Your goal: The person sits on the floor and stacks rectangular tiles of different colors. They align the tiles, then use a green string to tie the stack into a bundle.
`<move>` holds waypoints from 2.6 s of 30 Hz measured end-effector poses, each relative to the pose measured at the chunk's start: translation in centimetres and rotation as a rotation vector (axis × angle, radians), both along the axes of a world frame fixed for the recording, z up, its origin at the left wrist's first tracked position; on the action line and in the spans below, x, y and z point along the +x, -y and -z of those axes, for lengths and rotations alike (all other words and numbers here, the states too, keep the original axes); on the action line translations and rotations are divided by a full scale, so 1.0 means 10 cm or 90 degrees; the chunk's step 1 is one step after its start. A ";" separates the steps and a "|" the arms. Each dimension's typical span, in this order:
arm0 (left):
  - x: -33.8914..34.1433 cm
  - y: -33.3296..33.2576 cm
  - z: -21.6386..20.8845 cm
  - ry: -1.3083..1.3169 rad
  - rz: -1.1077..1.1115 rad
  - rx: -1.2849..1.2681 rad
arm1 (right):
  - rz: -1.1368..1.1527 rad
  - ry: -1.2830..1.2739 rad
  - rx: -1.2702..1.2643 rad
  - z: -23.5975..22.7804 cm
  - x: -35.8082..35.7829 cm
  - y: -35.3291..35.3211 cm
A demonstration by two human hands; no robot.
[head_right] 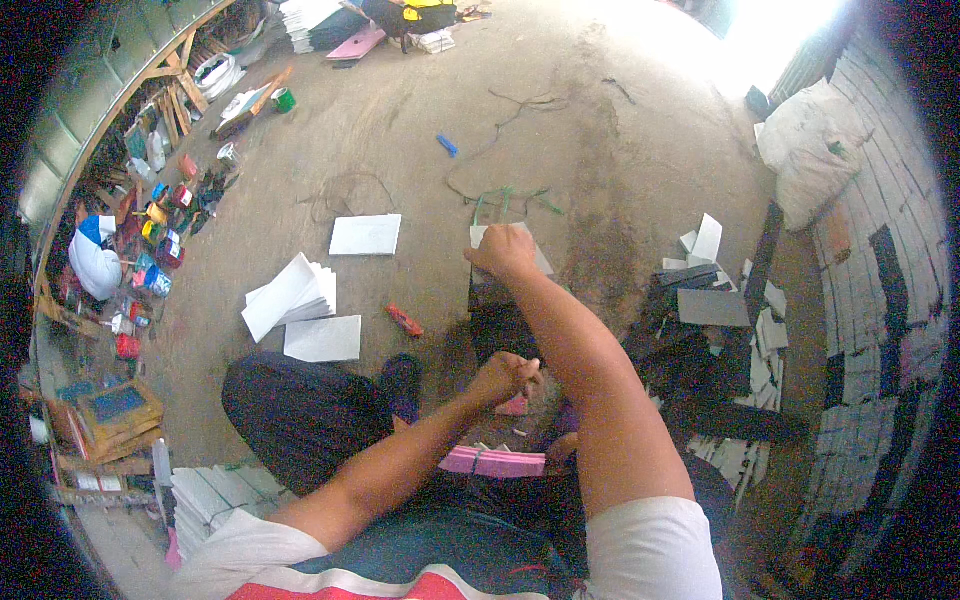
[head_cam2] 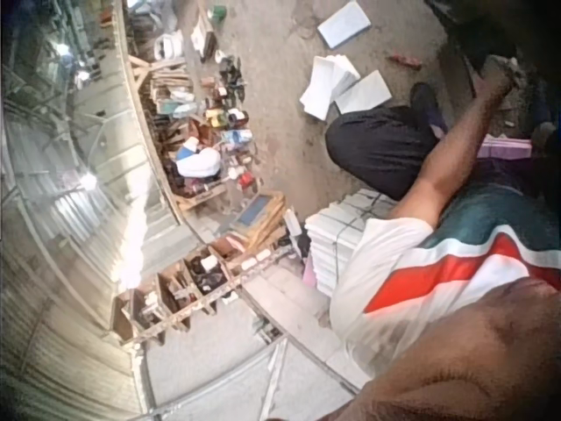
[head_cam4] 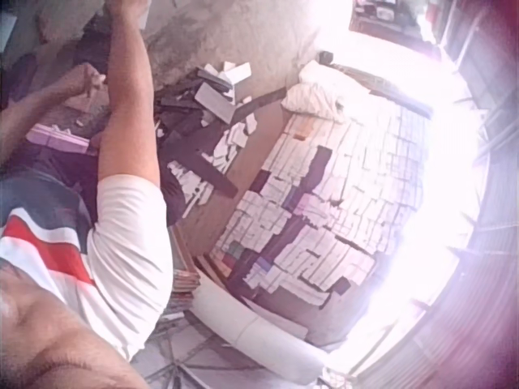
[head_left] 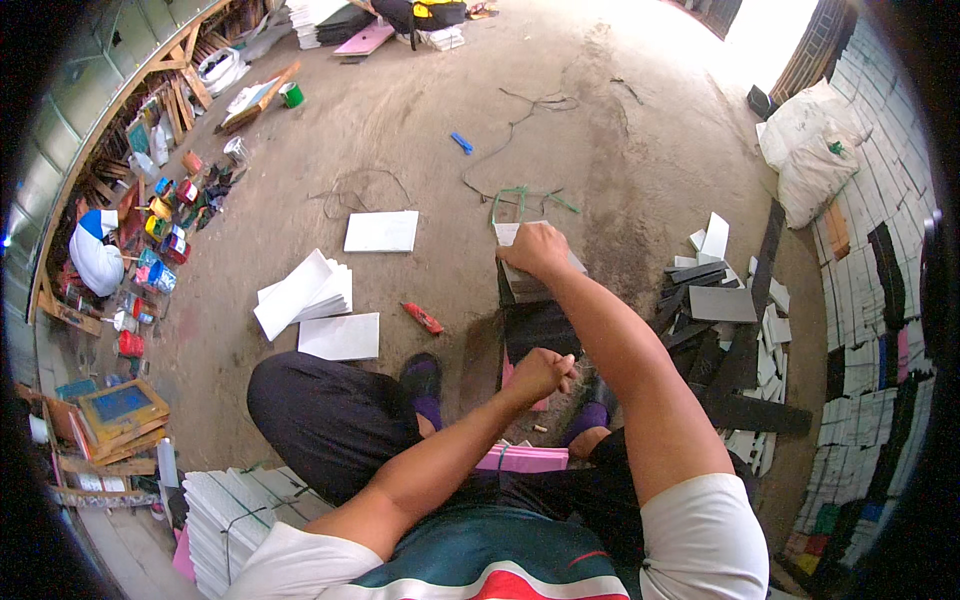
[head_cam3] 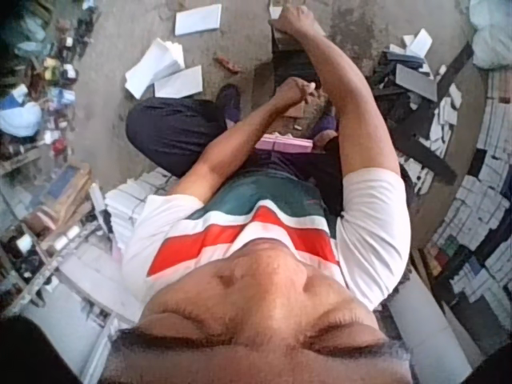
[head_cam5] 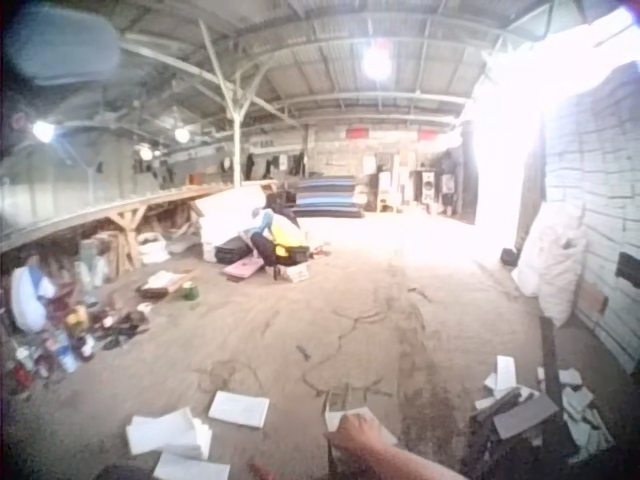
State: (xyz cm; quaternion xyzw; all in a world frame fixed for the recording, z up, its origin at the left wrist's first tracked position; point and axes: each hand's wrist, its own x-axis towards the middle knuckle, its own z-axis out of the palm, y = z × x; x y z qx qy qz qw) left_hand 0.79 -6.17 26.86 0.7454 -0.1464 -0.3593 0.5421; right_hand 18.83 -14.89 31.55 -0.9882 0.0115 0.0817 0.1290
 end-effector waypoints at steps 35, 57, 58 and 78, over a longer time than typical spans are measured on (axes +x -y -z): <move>1.84 -0.34 -1.58 0.057 0.023 0.049 | 0.215 0.286 0.464 1.22 -1.81 0.30; 2.41 -0.56 -0.76 0.583 0.132 0.263 | -0.058 0.443 0.404 0.68 -1.41 0.77; 2.39 -0.55 -0.62 0.685 0.193 0.165 | -0.086 0.449 0.387 0.61 -1.33 0.80; 1.64 -0.05 0.56 0.634 0.215 -0.082 | -0.458 0.427 0.053 0.90 -0.91 1.21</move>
